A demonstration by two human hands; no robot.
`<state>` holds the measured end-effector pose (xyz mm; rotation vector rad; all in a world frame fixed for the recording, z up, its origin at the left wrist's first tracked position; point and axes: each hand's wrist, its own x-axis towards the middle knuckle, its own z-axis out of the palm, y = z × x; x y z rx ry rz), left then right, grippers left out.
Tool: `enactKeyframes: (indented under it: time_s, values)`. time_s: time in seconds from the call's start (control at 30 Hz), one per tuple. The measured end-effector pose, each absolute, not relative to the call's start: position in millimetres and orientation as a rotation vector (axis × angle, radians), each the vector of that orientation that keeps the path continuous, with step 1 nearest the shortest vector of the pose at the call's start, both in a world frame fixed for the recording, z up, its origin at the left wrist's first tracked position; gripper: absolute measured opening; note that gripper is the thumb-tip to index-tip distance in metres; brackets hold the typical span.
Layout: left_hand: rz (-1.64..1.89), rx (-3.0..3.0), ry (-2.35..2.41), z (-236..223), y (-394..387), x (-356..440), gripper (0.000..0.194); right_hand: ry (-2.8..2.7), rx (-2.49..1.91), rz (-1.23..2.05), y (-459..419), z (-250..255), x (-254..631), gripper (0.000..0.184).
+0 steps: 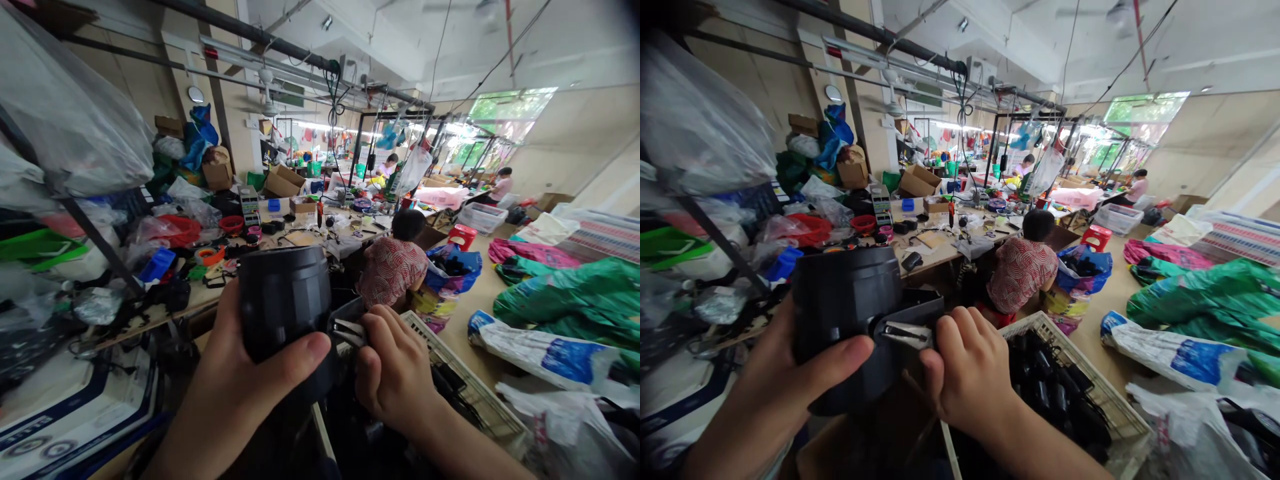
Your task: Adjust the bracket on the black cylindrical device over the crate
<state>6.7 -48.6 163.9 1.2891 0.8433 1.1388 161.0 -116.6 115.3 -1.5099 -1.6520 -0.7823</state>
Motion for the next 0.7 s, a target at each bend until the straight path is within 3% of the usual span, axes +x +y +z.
enactKeyframes:
  time_s: [0.5, 0.7]
  values:
    - [0.939, 1.462, 0.859, 172, -34, -2, 0.06, -1.675, -1.587, -0.771, -125, 106, 163, 0.04]
    - [0.766, 1.365, 0.738, 174, -31, -3, 0.034, -1.722, -1.595, -0.799, -129, 107, 163, 0.043]
